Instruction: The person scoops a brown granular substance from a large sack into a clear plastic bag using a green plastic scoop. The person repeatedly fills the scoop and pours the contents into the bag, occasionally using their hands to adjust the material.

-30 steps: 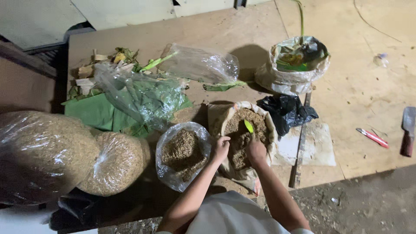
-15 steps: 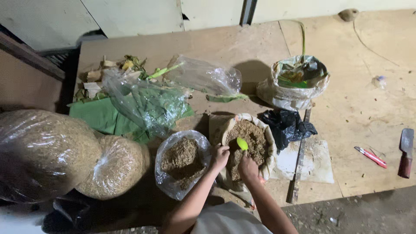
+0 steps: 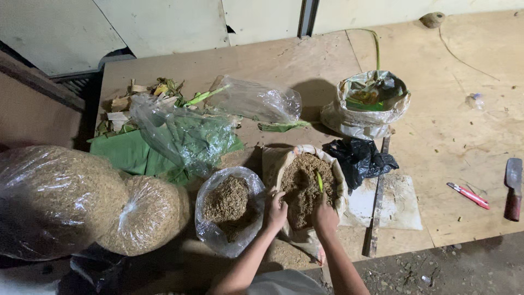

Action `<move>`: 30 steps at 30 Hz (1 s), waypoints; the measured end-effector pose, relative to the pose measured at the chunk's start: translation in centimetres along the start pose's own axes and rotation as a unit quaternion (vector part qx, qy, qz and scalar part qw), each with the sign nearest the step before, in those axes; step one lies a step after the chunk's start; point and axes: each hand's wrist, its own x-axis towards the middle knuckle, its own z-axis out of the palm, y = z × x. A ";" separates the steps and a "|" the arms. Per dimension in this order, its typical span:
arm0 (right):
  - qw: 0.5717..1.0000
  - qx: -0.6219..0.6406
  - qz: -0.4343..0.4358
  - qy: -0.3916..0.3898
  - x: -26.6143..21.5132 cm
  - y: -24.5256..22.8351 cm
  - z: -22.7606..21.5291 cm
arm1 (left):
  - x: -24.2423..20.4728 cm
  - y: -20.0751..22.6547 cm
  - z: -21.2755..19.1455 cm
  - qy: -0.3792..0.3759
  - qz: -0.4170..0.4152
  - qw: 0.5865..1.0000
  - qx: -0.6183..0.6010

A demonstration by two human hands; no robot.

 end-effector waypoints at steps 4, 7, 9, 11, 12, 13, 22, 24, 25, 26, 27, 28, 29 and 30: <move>0.991 -0.108 -0.057 -0.064 -1.2 -0.2 1.4 | -1.5 -0.2 0.6 0.019 -0.055 0.994 0.092; 0.993 -0.047 -0.061 -0.092 -1.5 -2.1 2.9 | -0.2 -0.6 0.8 -0.016 -0.061 0.987 0.148; 0.990 -0.024 -0.112 -0.078 -2.0 -3.5 4.0 | 0.9 -1.1 0.7 -0.012 -0.048 0.985 0.168; 0.989 0.007 -0.135 -0.066 -2.4 -4.4 4.4 | 1.3 -1.4 0.9 -0.014 -0.053 0.988 0.143; 0.987 0.023 -0.148 -0.064 -2.6 -4.7 4.3 | 1.4 -1.6 0.7 -0.013 -0.056 0.990 0.132; 0.987 0.045 -0.137 -0.074 -2.6 -4.7 4.0 | 1.5 -1.9 0.5 -0.009 -0.052 0.991 0.125; 0.998 0.007 -0.042 0.041 -1.9 0.8 0.9 | 2.2 -3.6 1.4 -0.039 -0.104 0.989 0.095; 0.998 -0.041 -0.013 -0.036 -1.9 1.2 1.7 | 2.3 -3.5 1.5 -0.034 -0.091 0.988 0.123; 0.999 -0.021 -0.020 -0.045 -1.6 1.0 2.0 | 2.4 -3.4 1.5 -0.040 -0.097 0.988 0.117; 0.998 -0.002 -0.027 -0.053 -1.3 0.8 2.4 | 2.5 -3.3 1.4 -0.046 -0.102 0.987 0.111; 0.997 0.017 -0.033 -0.062 -1.2 0.7 2.7 | 2.4 -3.2 1.4 -0.052 -0.109 0.987 0.105; 0.996 0.040 -0.018 -0.072 -1.0 0.6 3.0 | 2.2 -3.1 1.4 -0.057 -0.116 0.987 0.094; 0.995 0.064 -0.003 -0.080 -0.8 0.3 3.2 | 2.3 -3.1 1.4 -0.062 -0.121 0.987 0.083; 0.992 0.088 0.012 -0.089 -0.6 0.1 3.3 | 2.4 -3.0 1.3 -0.066 -0.126 0.987 0.073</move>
